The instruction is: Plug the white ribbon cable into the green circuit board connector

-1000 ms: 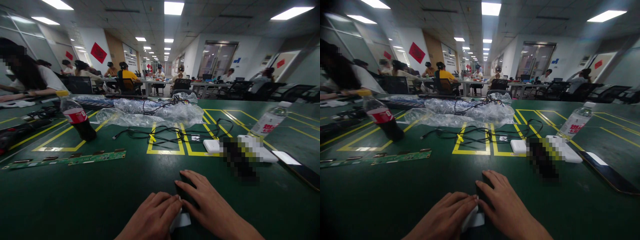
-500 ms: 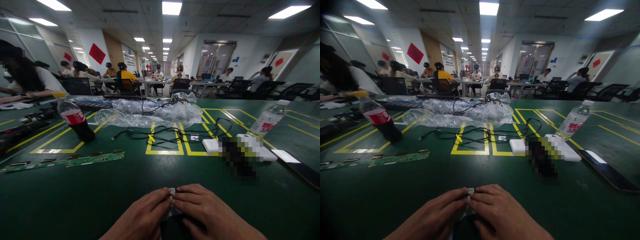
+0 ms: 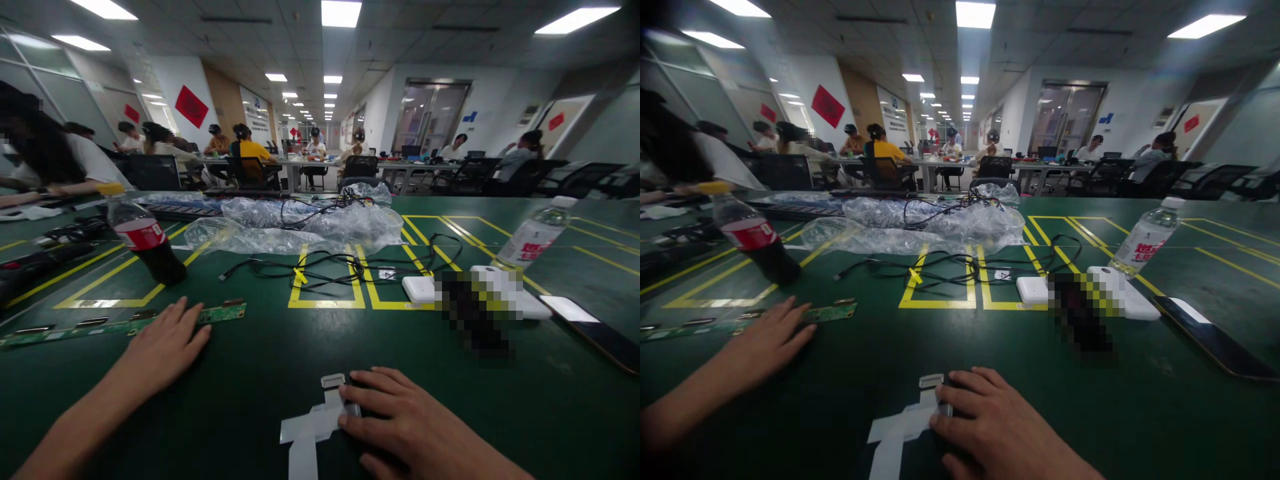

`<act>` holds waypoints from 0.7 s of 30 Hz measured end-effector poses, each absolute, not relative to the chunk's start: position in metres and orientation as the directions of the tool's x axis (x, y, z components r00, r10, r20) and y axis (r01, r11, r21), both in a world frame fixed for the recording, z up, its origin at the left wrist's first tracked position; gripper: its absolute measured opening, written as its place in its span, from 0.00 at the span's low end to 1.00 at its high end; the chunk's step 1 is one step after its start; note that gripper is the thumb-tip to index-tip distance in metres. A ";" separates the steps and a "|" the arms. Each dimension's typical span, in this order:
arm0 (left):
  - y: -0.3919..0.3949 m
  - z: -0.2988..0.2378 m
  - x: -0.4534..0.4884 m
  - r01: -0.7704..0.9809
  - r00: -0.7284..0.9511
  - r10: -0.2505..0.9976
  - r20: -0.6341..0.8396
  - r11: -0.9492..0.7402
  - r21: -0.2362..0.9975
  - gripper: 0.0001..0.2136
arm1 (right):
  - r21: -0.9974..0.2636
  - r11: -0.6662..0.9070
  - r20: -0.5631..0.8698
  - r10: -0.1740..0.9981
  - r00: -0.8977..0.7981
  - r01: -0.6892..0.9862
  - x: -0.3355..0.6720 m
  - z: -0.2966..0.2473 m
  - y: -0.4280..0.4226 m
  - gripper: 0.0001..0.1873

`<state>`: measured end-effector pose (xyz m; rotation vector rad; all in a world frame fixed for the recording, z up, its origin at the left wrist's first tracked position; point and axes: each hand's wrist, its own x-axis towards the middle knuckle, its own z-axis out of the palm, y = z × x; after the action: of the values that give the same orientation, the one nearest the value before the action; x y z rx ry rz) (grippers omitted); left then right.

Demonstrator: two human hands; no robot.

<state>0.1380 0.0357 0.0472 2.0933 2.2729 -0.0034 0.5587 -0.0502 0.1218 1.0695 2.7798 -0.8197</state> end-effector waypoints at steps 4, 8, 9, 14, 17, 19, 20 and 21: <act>0.043 0.040 0.096 0.987 -0.157 0.978 -0.140 0.160 0.012 0.39 | -0.469 0.600 -0.259 0.608 -0.751 0.648 0.559 0.124 -0.050 0.27; 0.031 0.038 0.116 0.994 -0.105 0.980 -0.169 0.107 0.003 0.39 | -0.535 0.585 -0.194 0.617 -0.763 0.609 0.564 0.119 -0.051 0.25; 0.025 0.039 0.128 0.996 -0.088 0.982 -0.165 0.089 0.000 0.37 | -0.545 0.584 -0.180 0.619 -0.764 0.602 0.565 0.117 -0.051 0.25; -0.009 0.054 0.206 0.997 0.071 0.993 -0.090 -0.073 -0.028 0.30 | -0.542 0.588 -0.162 0.629 -0.761 0.601 0.565 0.116 -0.052 0.23; -0.024 0.064 0.245 0.971 0.215 0.975 -0.059 -0.219 -0.094 0.26 | -0.526 0.600 -0.144 0.635 -0.759 0.603 0.563 0.116 -0.053 0.22; -0.029 0.067 0.263 0.950 0.289 0.956 -0.052 -0.293 -0.108 0.25 | -0.516 0.603 -0.140 0.641 -0.755 0.608 0.563 0.116 -0.053 0.22; -0.031 0.067 0.269 0.941 0.319 0.947 -0.043 -0.322 -0.104 0.26 | -0.511 0.606 -0.141 0.641 -0.755 0.610 0.563 0.116 -0.053 0.22; -0.033 0.067 0.274 0.933 0.346 0.938 -0.030 -0.347 -0.095 0.26 | -0.504 0.610 -0.145 0.639 -0.756 0.612 0.563 0.115 -0.053 0.22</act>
<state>0.2742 -0.0326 0.0669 2.6268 1.8275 -0.1254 0.5625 -0.0531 0.1152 1.1130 2.8627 -0.8662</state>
